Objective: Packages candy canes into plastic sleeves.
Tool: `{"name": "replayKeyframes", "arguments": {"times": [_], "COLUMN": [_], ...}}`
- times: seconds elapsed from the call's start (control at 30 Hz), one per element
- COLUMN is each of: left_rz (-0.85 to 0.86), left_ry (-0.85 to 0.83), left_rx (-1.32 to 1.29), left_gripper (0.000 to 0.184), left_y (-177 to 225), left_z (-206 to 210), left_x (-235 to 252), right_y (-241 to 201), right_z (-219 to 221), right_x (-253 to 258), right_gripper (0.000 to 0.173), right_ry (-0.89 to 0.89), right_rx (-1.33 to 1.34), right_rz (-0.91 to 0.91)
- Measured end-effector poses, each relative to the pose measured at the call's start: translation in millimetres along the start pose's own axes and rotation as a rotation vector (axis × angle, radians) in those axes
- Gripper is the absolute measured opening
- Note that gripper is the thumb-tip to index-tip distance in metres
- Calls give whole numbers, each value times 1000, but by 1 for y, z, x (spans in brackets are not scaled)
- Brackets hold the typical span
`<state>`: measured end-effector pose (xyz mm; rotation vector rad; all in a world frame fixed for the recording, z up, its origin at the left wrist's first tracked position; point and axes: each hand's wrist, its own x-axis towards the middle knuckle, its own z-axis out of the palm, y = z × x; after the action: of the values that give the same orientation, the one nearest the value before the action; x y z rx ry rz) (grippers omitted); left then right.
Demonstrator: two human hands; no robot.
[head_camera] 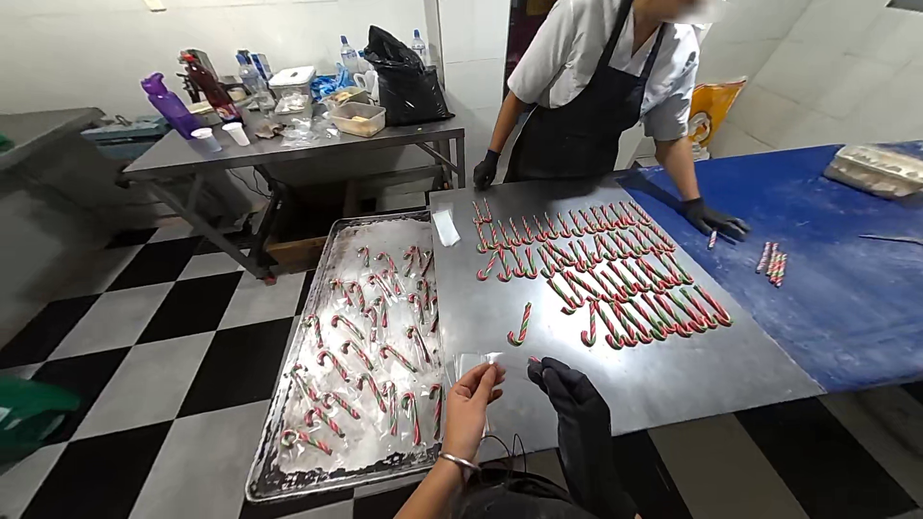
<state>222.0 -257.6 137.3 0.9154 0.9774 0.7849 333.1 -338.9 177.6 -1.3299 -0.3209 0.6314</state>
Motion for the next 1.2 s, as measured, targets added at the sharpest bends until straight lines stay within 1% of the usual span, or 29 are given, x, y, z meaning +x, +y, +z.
{"name": "replayKeyframes", "arguments": {"times": [0.07,0.13,0.2,0.27,0.33,0.4,0.43,0.47,0.5,0.53,0.63,0.67,0.7,0.73,0.77,0.8,0.87,0.97,1.03,1.1,1.17,1.2], "left_rz": [26,67,149,266,354,368,375,387,408,432,433,427,425,430,439,444,409,237,85,-26,-50,-36], "left_ry": [33,47,28,-29,-146,-265,-313,-345,-355,-347,-324,-323,-322,-315,-295,-255,-163,-118,-98,-81,13,44], "left_rx": [36,120,225,348,487,600,647,691,724,738,670,640,618,600,581,559,467,300,162,36,-22,-7], "left_gripper": [22,18,16,16,19,23,25,27,27,26,20,20,20,20,20,20,21,34,39,36,23,19], "left_y": [1,0,0,2,10,21,27,30,31,31,30,29,29,28,27,25,21,14,14,12,8,7], "left_z": [-1,-5,-14,-27,-40,-47,-48,-48,-46,-44,-38,-37,-37,-38,-40,-41,-44,-41,-37,-30,-21,-18], "left_x": [7,14,19,26,33,35,33,32,30,27,21,20,20,21,24,26,28,19,14,9,8,9], "right_y": [1,4,5,10,11,-10,-16,-11,-6,-2,13,18,23,27,30,29,26,27,29,32,38,41], "right_z": [-1,-3,-9,-19,-34,-42,-45,-52,-54,-51,-30,-22,-16,-10,-6,-3,0,0,-1,1,2,2], "right_x": [-7,-15,-18,-11,6,18,24,34,42,47,55,57,57,57,57,58,58,52,46,39,31,27], "right_gripper": [11,11,14,20,30,33,34,38,44,51,77,80,78,71,61,56,57,60,61,61,59,58], "right_ry": [-22,-21,-5,57,114,70,14,-82,-189,-312,-695,-794,-858,-882,-875,-866,-815,-696,-622,-558,-520,-506], "right_rx": [44,55,3,-99,-238,-397,-481,-580,-640,-678,-738,-727,-706,-658,-584,-521,-396,-294,-234,-212,-213,-228], "right_rz": [72,156,188,113,-67,-234,-316,-405,-452,-450,-288,-220,-152,-78,2,66,125,134,117,91,76,81]}}
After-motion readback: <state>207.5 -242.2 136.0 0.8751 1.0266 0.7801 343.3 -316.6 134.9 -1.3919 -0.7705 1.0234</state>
